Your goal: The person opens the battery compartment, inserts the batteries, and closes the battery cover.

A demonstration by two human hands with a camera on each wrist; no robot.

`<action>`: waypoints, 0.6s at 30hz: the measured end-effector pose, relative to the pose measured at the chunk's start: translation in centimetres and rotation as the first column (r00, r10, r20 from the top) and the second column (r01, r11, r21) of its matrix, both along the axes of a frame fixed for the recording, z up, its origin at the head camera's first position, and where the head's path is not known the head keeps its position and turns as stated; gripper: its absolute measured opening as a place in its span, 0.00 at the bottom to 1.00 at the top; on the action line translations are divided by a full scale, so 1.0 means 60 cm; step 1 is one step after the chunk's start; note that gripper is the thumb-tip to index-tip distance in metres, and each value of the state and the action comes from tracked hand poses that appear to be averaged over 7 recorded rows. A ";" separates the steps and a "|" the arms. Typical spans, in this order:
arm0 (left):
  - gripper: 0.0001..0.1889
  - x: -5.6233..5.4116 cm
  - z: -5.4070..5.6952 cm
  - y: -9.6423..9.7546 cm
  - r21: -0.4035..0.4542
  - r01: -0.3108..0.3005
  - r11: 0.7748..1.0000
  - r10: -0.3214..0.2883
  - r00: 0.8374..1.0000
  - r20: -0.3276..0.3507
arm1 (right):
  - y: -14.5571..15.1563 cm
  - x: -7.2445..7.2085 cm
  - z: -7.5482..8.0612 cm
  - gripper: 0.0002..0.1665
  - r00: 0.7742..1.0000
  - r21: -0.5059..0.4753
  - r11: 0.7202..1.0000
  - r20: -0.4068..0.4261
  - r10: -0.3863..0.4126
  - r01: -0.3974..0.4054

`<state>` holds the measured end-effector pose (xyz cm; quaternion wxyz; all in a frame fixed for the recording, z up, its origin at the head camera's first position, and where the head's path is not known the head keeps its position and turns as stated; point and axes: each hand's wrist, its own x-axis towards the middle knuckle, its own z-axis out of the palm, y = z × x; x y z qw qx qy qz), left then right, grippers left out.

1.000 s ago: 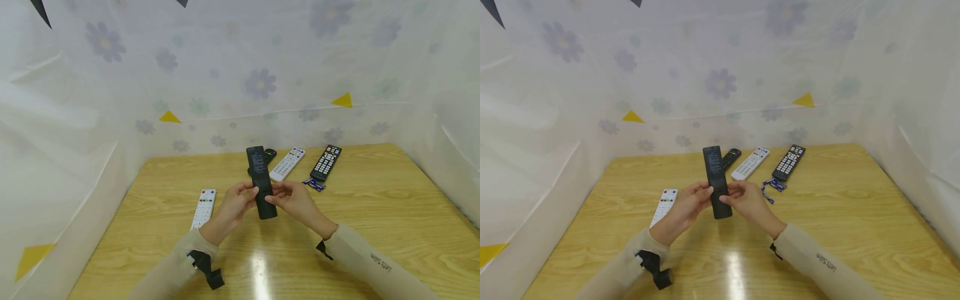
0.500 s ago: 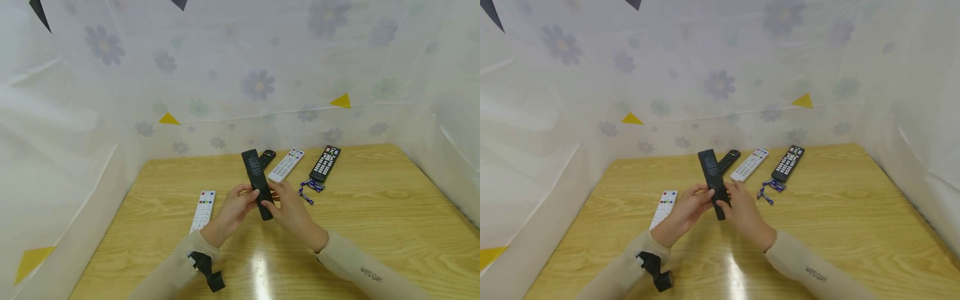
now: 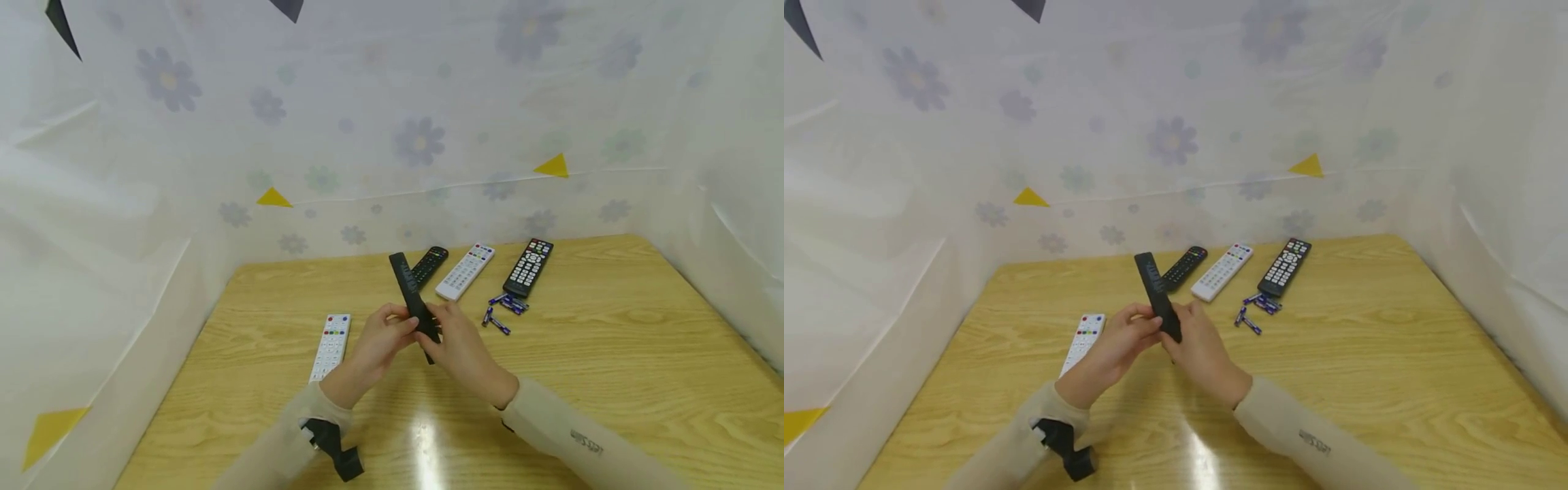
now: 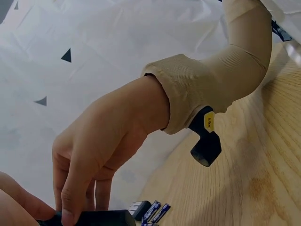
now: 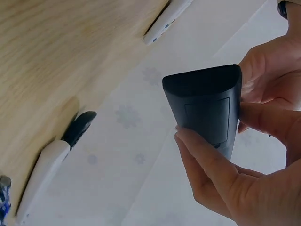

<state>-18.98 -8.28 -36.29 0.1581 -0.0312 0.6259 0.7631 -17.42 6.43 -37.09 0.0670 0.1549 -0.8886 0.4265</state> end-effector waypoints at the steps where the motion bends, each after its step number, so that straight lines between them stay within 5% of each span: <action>1: 0.09 0.000 0.001 -0.002 -0.002 0.006 1.000 -0.006 1.000 0.000 | 0.000 -0.002 -0.001 0.28 0.999 -0.037 0.999 0.032 0.011 -0.010; 9: 0.21 0.000 0.001 -0.020 -0.103 0.032 0.994 -0.029 0.999 0.027 | 0.009 -0.017 -0.008 0.24 0.969 -0.308 0.951 0.224 0.108 -0.035; 15: 0.22 0.001 -0.004 -0.036 -0.128 0.038 0.991 -0.034 0.999 0.030 | 0.013 -0.025 -0.014 0.23 0.888 -0.543 0.838 0.357 0.288 -0.054; 18: 0.21 0.002 -0.010 -0.045 -0.141 0.060 0.988 -0.055 0.998 0.035 | 0.011 -0.028 -0.019 0.24 0.864 -0.557 0.830 0.405 0.300 -0.027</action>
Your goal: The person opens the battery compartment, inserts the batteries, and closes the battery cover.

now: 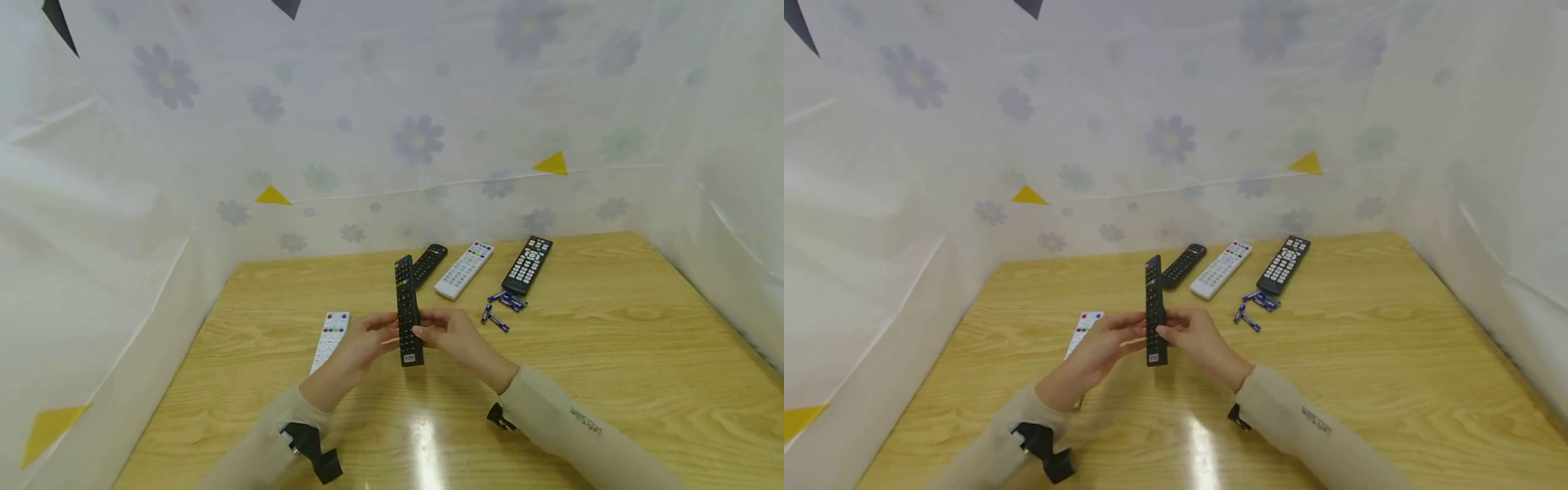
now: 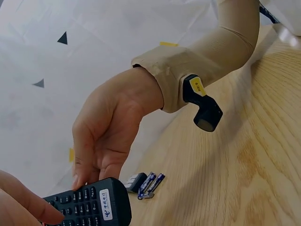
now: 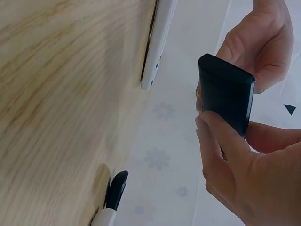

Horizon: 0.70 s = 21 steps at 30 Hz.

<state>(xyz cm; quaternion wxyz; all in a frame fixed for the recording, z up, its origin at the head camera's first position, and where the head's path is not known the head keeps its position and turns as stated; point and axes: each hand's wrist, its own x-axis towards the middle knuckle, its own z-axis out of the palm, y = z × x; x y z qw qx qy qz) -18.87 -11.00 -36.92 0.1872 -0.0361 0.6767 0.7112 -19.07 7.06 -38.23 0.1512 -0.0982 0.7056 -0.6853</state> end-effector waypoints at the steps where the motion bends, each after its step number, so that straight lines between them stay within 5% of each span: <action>1: 0.21 0.001 -0.001 -0.004 -0.010 0.005 1.000 -0.005 1.000 0.000 | -0.002 -0.001 -0.002 0.23 1.000 0.015 1.000 0.014 -0.007 0.007; 12: 0.18 0.014 -0.011 -0.036 -0.123 -0.019 0.992 0.018 1.000 -0.010 | -0.033 -0.007 -0.030 0.15 0.991 0.223 0.968 0.047 -0.127 0.113; 21: 0.18 0.020 -0.017 -0.056 -0.182 0.015 0.983 -0.013 1.000 0.013 | -0.047 -0.014 -0.059 0.13 0.996 0.325 0.946 -0.069 0.047 -0.022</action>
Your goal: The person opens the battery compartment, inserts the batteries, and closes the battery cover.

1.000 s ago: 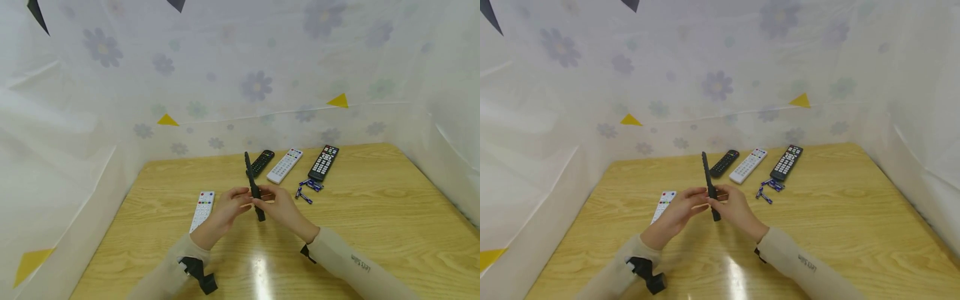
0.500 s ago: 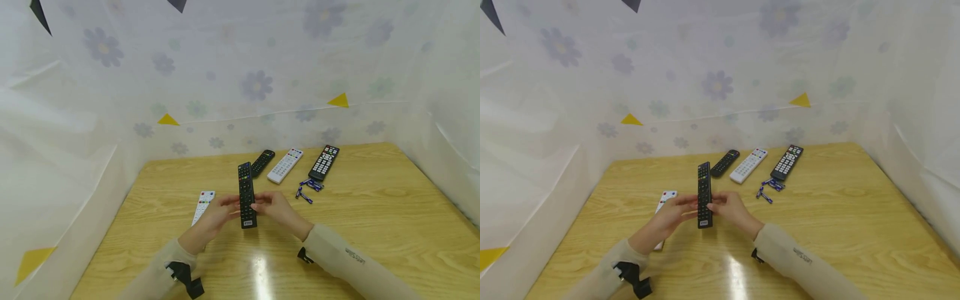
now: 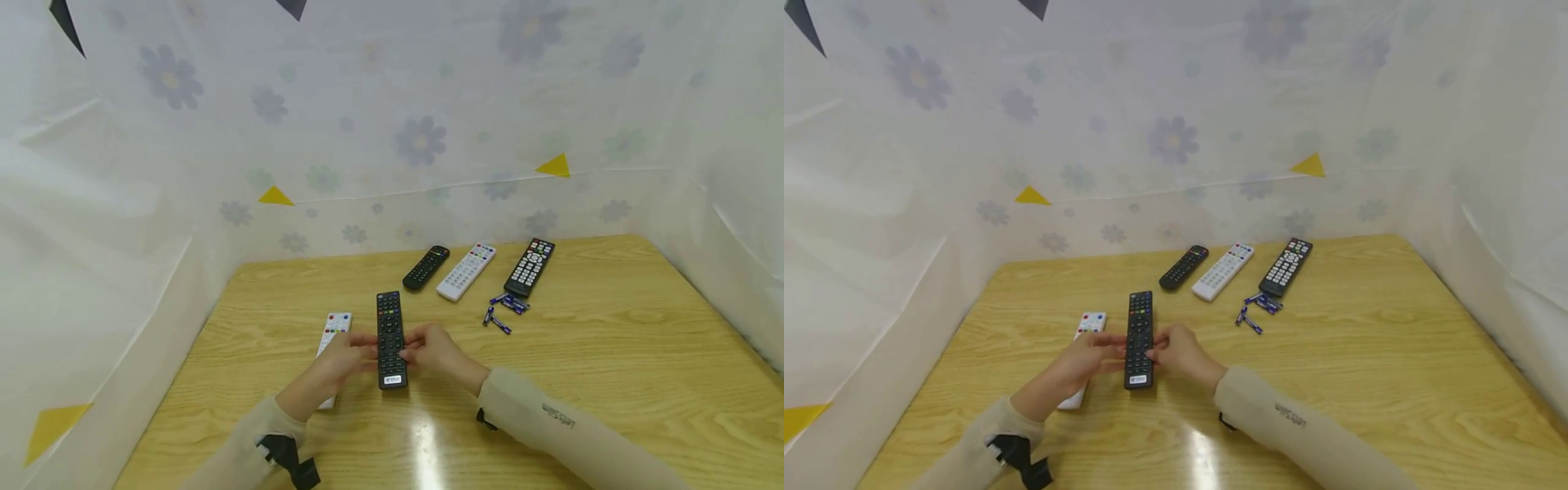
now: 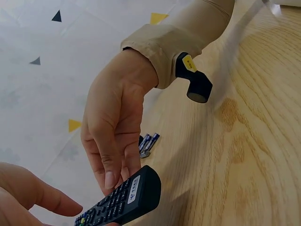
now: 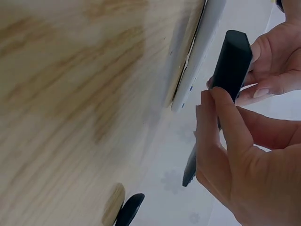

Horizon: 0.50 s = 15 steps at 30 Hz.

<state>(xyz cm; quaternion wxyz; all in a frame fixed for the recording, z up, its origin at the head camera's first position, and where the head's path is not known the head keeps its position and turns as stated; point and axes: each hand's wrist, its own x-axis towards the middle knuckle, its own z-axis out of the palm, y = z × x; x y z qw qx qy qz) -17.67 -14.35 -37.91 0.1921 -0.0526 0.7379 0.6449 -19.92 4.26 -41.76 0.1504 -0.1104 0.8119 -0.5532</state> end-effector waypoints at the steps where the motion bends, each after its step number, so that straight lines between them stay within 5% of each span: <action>1: 0.18 0.001 0.000 -0.001 -0.009 0.002 1.000 -0.002 1.000 0.007 | -0.002 0.001 0.001 0.13 1.000 0.012 1.000 0.000 0.016 -0.016; 6: 0.19 0.003 -0.003 -0.009 -0.067 0.020 0.998 -0.018 1.000 0.023 | -0.016 0.013 0.018 0.13 0.996 0.037 0.999 0.088 0.026 -0.030; 15: 0.17 -0.001 -0.020 -0.031 -0.223 0.075 0.972 -0.076 0.997 0.002 | -0.036 0.019 0.017 0.20 0.964 -0.098 0.994 0.256 0.070 -0.046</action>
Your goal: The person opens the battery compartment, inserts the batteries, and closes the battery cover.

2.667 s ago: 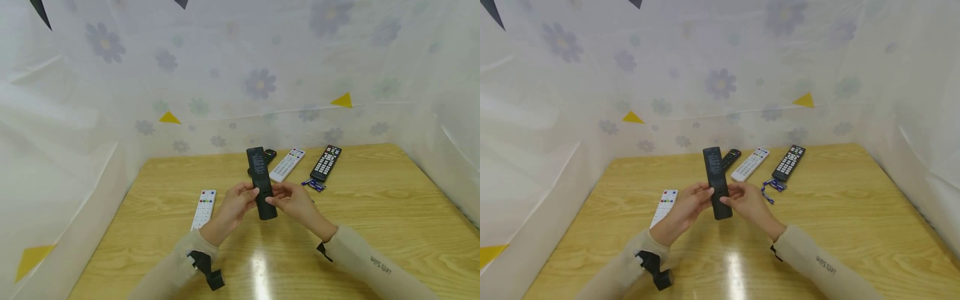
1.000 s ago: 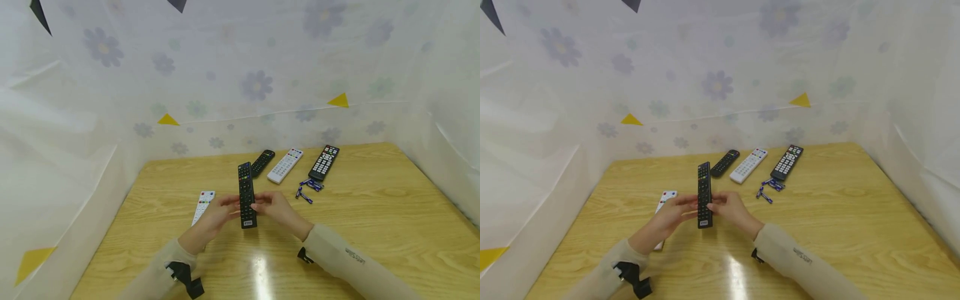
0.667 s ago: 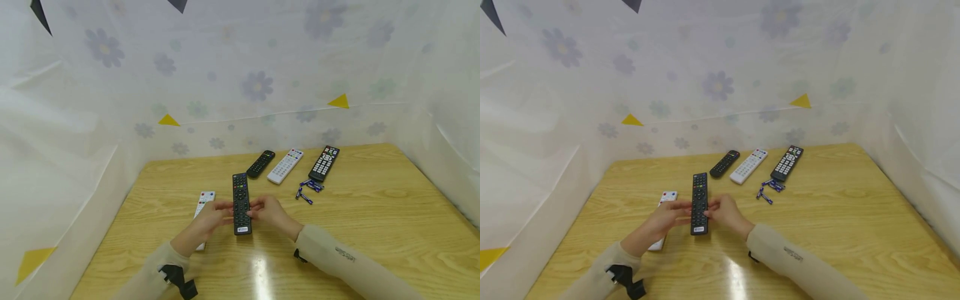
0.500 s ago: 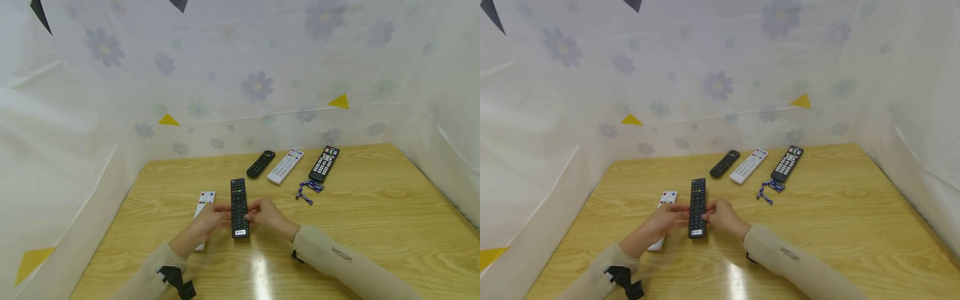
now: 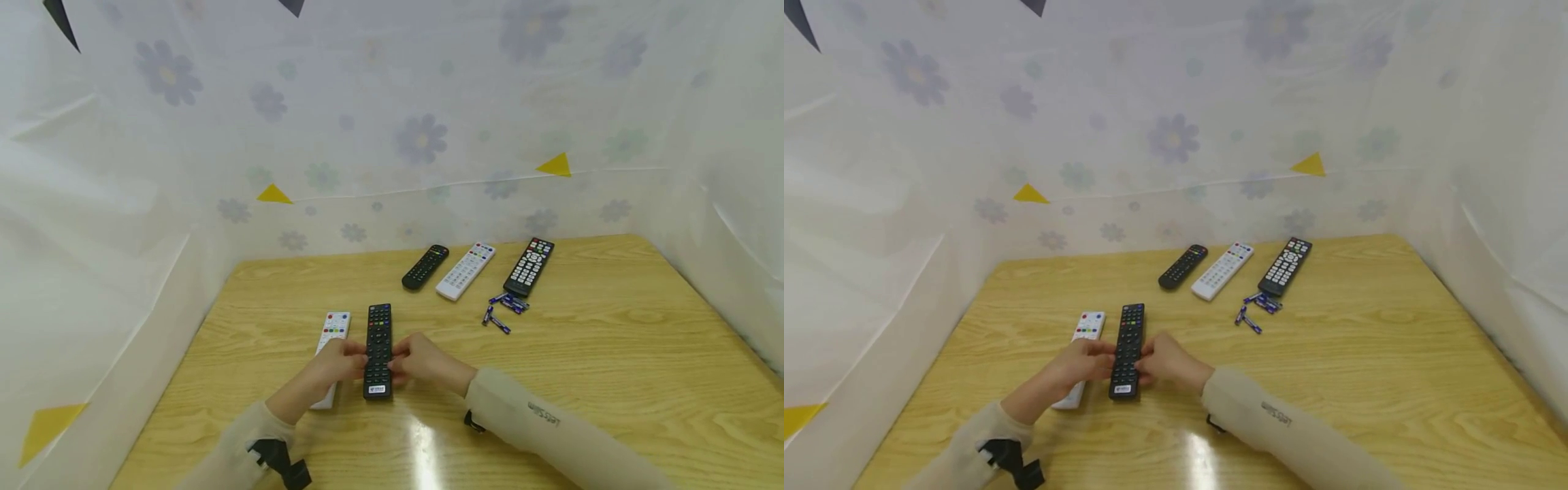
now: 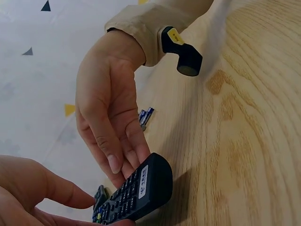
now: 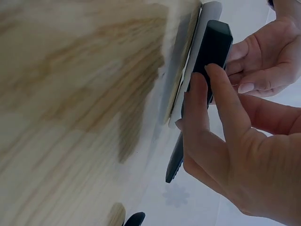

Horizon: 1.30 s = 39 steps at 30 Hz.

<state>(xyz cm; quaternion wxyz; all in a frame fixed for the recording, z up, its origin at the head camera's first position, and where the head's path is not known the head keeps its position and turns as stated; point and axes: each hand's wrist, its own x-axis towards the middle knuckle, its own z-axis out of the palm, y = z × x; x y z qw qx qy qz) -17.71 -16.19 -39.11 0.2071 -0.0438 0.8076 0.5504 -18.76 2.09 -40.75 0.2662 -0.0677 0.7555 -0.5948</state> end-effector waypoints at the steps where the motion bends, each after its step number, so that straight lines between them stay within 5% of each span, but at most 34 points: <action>1: 0.16 0.000 -0.001 -0.002 -0.010 0.011 1.000 -0.011 1.000 -0.006 | -0.002 0.000 0.000 0.20 1.000 -0.010 1.000 0.013 0.007 -0.006; 17: 0.18 0.002 0.007 -0.010 -0.196 0.052 0.979 -0.056 0.998 -0.016 | -0.032 0.005 -0.005 0.12 0.998 -0.045 0.998 0.037 0.041 -0.040; 28: 0.14 0.008 0.011 -0.010 -0.395 0.132 0.909 -0.192 0.975 -0.117 | -0.043 0.008 -0.011 0.10 0.997 -0.017 0.997 0.035 0.073 -0.072; 39: 0.16 0.009 0.002 -0.010 -0.449 0.163 0.878 -0.227 0.970 -0.092 | -0.041 0.016 -0.011 0.15 0.997 -0.037 0.996 0.017 0.076 -0.075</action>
